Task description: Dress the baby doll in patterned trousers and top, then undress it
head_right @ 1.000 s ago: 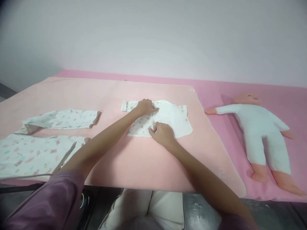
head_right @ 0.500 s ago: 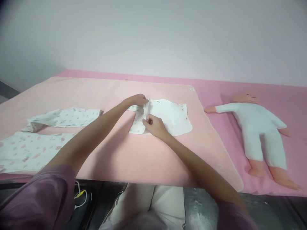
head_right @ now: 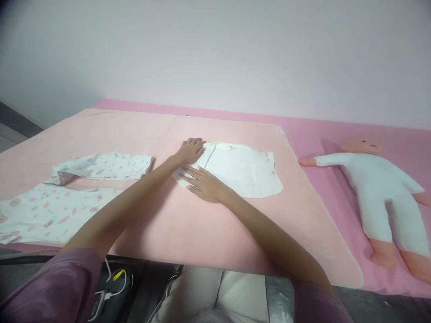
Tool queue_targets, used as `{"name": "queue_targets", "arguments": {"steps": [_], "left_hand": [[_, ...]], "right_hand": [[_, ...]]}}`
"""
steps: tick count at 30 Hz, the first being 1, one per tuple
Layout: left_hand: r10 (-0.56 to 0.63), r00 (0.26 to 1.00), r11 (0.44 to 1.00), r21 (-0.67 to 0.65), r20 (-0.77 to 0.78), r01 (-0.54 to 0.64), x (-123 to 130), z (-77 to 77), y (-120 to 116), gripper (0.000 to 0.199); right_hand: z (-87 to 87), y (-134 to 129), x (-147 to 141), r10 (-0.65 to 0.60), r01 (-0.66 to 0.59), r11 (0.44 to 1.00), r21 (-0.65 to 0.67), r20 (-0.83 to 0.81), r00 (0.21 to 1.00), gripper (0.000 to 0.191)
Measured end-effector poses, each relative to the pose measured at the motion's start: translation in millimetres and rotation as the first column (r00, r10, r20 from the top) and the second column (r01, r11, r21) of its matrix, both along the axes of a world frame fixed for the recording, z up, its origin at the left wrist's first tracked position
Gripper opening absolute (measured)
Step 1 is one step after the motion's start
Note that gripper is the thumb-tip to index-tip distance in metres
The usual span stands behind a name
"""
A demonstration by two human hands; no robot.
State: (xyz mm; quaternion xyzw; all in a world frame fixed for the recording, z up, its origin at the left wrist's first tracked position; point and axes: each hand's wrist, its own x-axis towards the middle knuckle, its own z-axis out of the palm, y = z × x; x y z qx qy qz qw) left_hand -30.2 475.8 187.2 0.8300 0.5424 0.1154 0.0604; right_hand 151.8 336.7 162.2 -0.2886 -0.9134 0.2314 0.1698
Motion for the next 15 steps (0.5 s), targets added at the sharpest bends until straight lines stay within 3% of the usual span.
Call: {"name": "queue_targets", "arguments": {"steps": [2, 5, 7, 11, 15], "left_hand": [[-0.001, 1.0, 0.998, 0.068, -0.014, 0.002, 6, -7.2, -2, 0.058], [-0.097, 0.995, 0.983, 0.155, 0.0, 0.096, 19, -9.7, 2, 0.06], [-0.132, 0.991, 0.986, 0.11, 0.02, 0.129, 29, -9.3, 8, 0.061], [-0.005, 1.0, 1.0, -0.022, 0.007, 0.006, 52, -10.2, 28, 0.06], [0.025, 0.999, 0.998, -0.059, -0.022, -0.026, 69, -10.9, 44, 0.064]], "right_hand": [[-4.0, -1, 1, 0.013, -0.013, 1.0, -0.005, 0.031, 0.999, 0.059], [-4.3, -1, 0, 0.012, -0.012, 1.0, 0.004, 0.031, 0.999, 0.058], [-3.5, 1, -1, 0.01, -0.011, 1.0, 0.009, 0.032, 0.999, 0.058], [-3.8, 2, -2, 0.011, -0.012, 1.0, 0.029, 0.032, 0.999, 0.057], [-3.0, 1, -4, 0.017, -0.018, 0.999, 0.037, 0.02, 1.0, 0.056]]}}
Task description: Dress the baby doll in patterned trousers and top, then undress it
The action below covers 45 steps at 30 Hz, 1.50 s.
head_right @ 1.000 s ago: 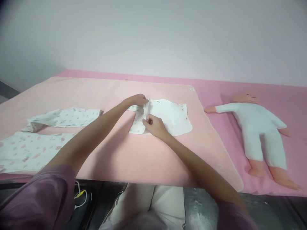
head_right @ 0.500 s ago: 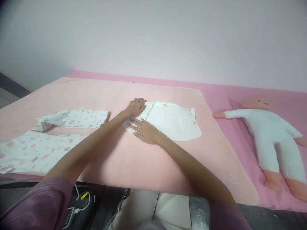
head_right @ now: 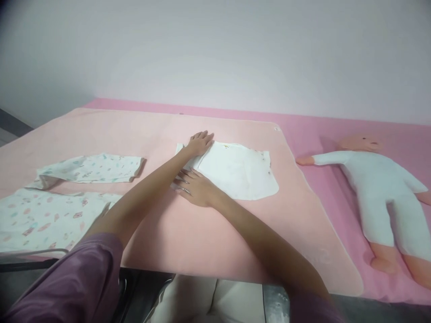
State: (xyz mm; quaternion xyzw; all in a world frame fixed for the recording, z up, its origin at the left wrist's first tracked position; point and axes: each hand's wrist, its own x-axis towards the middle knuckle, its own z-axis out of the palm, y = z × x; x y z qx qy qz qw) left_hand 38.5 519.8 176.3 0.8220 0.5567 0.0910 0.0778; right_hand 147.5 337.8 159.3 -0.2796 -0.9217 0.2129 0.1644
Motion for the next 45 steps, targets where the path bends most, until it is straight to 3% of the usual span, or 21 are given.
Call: {"name": "queue_targets", "arguments": {"steps": [3, 5, 7, 8, 9, 11, 13, 16, 19, 21, 24, 27, 29, 30, 31, 33, 35, 37, 39, 41, 45], "left_hand": [[0.018, 1.0, 0.999, 0.039, 0.018, -0.019, 4, 1.4, -1, 0.063], [0.035, 0.997, 0.99, 0.133, 0.062, -0.043, 3, 2.2, -9, 0.061], [0.014, 0.994, 0.977, 0.212, 0.106, -0.036, -1, 1.3, -20, 0.061], [-0.016, 0.993, 0.974, 0.228, 0.118, -0.011, -3, -0.2, -27, 0.062], [-0.055, 0.991, 0.974, 0.226, 0.12, 0.027, -6, -2.3, -34, 0.063], [-0.118, 0.987, 0.98, 0.173, 0.104, 0.099, -9, -7.9, -47, 0.066], [-0.128, 0.989, 0.988, 0.092, 0.078, 0.121, -11, -13.3, -57, 0.07], [-0.085, 0.996, 0.996, 0.004, 0.035, 0.085, -9, -16.8, -64, 0.076], [-0.047, 0.999, 0.999, -0.007, 0.0, 0.047, -4, -14.8, -64, 0.079], [-0.021, 1.0, 1.0, 0.004, -0.017, 0.021, 0, -10.5, -63, 0.079], [0.002, 1.0, 0.996, 0.09, -0.013, 0.0, 7, 4.3, -73, 0.072], [0.001, 0.997, 0.983, 0.183, 0.079, -0.016, 11, 28.3, -124, 0.061], [-0.037, 0.976, 0.976, 0.218, 0.213, -0.01, 11, 39.5, -193, 0.053], [-0.091, 0.951, 0.974, 0.224, 0.295, 0.024, 12, 39.7, -235, 0.047], [-0.166, 0.909, 0.973, 0.212, 0.382, 0.088, 13, 34.9, -281, 0.043], [-0.3, 0.786, 0.954, 0.16, 0.54, 0.255, 20, 8.3, -373, 0.039], [-0.331, 0.716, 0.933, 0.101, 0.614, 0.345, 29, -36.7, -450, 0.033], [-0.277, 0.721, 0.932, -0.006, 0.635, 0.363, 36, -87.8, -502, 0.034], [-0.176, 0.724, 0.919, -0.153, 0.667, 0.364, 37, -131.7, -528, 0.039], [-0.024, 0.734, 0.877, -0.338, 0.679, 0.341, 34, -161.9, -539, 0.049], [0.311, 0.704, 0.757, -0.615, 0.638, 0.223, 27, -187.9, -549, 0.07]], "right_hand": [[10.6, -1, 5, 0.034, -0.037, 0.997, -0.065, -0.056, 0.998, 0.048], [24.0, 3, 17, 0.054, -0.079, 0.977, -0.198, -0.128, 0.99, 0.042], [39.1, 13, 37, -0.07, 0.008, 0.948, -0.318, -0.184, 0.98, 0.039], [45.5, 21, 50, -0.2, 0.129, 0.934, -0.333, -0.188, 0.962, 0.04], [50.0, 31, 64, -0.349, 0.287, 0.912, -0.294, -0.184, 0.919, 0.041], [51.1, 53, 93, -0.594, 0.588, 0.804, -0.089, -0.164, 0.788, 0.043], [40.5, 74, 118, -0.698, 0.703, 0.708, 0.072, -0.078, 0.711, 0.051], [11.8, 95, 140, -0.717, 0.703, 0.697, 0.142, 0.156, 0.679, 0.069], [-10.3, 102, 146, -0.709, 0.683, 0.705, 0.191, 0.217, 0.671, 0.074], [-12.8, 99, 143, -0.72, 0.686, 0.694, 0.22, 0.199, 0.665, 0.074], [0.4, 81, 137, -0.745, 0.701, 0.656, 0.279, 0.089, 0.661, 0.069], [21.0, 40, 135, -0.737, 0.743, 0.606, 0.284, -0.152, 0.659, 0.053], [30.4, 5, 136, -0.691, 0.738, 0.639, 0.218, -0.259, 0.675, 0.045], [32.6, -13, 137, -0.651, 0.702, 0.689, 0.182, -0.27, 0.709, 0.046], [32.9, -28, 139, -0.592, 0.637, 0.755, 0.156, -0.258, 0.764, 0.049], [29.0, -52, 142, -0.427, 0.459, 0.878, 0.137, -0.206, 0.88, 0.055], [21.9, -65, 145, -0.29, 0.311, 0.942, 0.127, -0.16, 0.943, 0.056], [16.0, -68, 148, -0.254, 0.27, 0.957, 0.109, -0.142, 0.957, 0.055], [13.5, -66, 153, -0.289, 0.305, 0.948, 0.089, -0.159, 0.944, 0.054], [14.1, -63, 160, -0.338, 0.359, 0.929, 0.088, -0.194, 0.921, 0.055], [17.5, -57, 173, -0.422, 0.448, 0.891, 0.072, -0.231, 0.877, 0.057]]}}
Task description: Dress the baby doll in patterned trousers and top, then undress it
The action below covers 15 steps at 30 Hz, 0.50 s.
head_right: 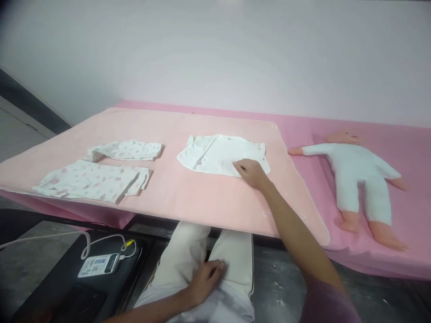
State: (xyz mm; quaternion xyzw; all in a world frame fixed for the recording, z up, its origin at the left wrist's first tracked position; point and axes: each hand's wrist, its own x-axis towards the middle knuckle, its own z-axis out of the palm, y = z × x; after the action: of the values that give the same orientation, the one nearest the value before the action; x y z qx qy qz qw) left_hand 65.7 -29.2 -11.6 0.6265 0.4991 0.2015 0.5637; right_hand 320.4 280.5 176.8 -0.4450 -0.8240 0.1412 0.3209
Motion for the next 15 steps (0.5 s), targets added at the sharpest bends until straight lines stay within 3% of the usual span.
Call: {"name": "queue_targets", "arguments": {"steps": [7, 15], "left_hand": [[-0.001, 1.0, 0.998, -0.065, 0.015, 0.002, -1, -14.1, -15, 0.083], [0.047, 0.998, 0.999, 0.021, -0.043, -0.046, 4, -40.1, -21, 0.09]], "right_hand": [[-4.0, 2, 0, 0.014, -0.013, 1.0, -0.028, 0.031, 0.999, 0.056], [-3.5, 0, -6, 0.035, -0.028, 0.996, -0.083, 0.078, 0.996, 0.055]]}}
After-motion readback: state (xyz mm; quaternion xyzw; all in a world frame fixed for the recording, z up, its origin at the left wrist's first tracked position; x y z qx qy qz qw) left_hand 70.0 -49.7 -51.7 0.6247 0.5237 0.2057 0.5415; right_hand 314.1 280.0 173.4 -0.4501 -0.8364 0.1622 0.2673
